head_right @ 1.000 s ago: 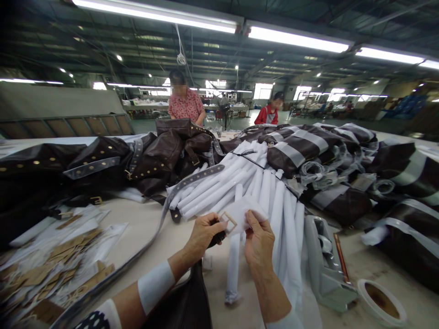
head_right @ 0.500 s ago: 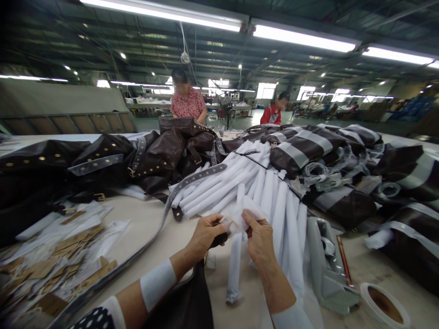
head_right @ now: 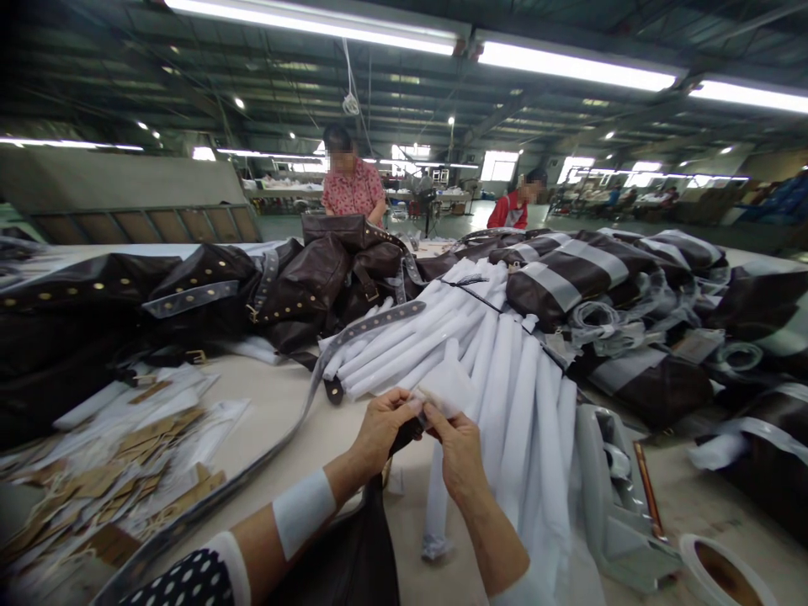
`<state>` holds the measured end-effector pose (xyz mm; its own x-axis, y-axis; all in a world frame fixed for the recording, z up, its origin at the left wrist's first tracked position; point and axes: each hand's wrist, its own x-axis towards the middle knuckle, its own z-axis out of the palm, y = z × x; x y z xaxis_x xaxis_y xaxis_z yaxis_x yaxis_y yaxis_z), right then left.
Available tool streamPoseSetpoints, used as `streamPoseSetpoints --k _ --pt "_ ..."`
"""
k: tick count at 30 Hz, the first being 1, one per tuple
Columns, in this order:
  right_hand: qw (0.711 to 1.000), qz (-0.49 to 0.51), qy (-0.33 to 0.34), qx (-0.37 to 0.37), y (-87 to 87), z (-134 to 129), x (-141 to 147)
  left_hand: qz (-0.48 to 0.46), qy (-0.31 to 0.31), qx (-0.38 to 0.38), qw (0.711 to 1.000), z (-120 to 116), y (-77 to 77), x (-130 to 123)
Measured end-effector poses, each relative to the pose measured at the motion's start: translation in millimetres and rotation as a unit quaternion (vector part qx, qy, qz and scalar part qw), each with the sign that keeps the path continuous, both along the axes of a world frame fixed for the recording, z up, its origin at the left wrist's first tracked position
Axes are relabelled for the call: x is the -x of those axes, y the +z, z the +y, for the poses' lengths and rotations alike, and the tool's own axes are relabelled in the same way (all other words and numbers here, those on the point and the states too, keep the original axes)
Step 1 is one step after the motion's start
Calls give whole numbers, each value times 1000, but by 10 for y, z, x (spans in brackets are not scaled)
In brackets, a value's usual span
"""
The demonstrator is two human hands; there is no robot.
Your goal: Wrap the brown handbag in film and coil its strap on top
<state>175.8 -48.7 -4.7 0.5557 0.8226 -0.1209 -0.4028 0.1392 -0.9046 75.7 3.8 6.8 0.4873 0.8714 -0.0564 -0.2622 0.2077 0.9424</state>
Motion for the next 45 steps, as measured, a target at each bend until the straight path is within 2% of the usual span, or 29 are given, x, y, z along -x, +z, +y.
streamPoseSetpoints --k 2,5,14,19,26,33,35,38,40,42,45 --pt "1000 3 -8 10 -37 48 29 -9 -3 -7 1000 21 -31 24" --pt "1000 12 14 19 -59 109 44 -20 -3 -15 1000 66 -94 72" --pt "998 -3 56 26 -113 232 22 -76 -2 2 997 226 -370 126" --pt "997 -1 73 26 -141 300 33 -85 -10 25 996 277 -431 158" --pt "996 6 77 39 -297 393 79 -19 -19 2 1000 360 -472 318" --pt "996 0 84 42 -469 466 223 54 5 -53 997 438 -512 481" --pt "996 -32 70 34 -540 489 268 68 18 -58 996 461 -557 490" --pt "988 -147 42 24 -647 525 318 86 38 -61 994 501 -645 499" --pt "961 -275 32 24 -693 546 344 98 50 -64 992 527 -703 515" --pt "919 -392 31 29 -706 565 365 113 60 -66 990 548 -753 541" --pt "876 -480 38 37 -691 599 388 133 69 -73 986 566 -800 584"
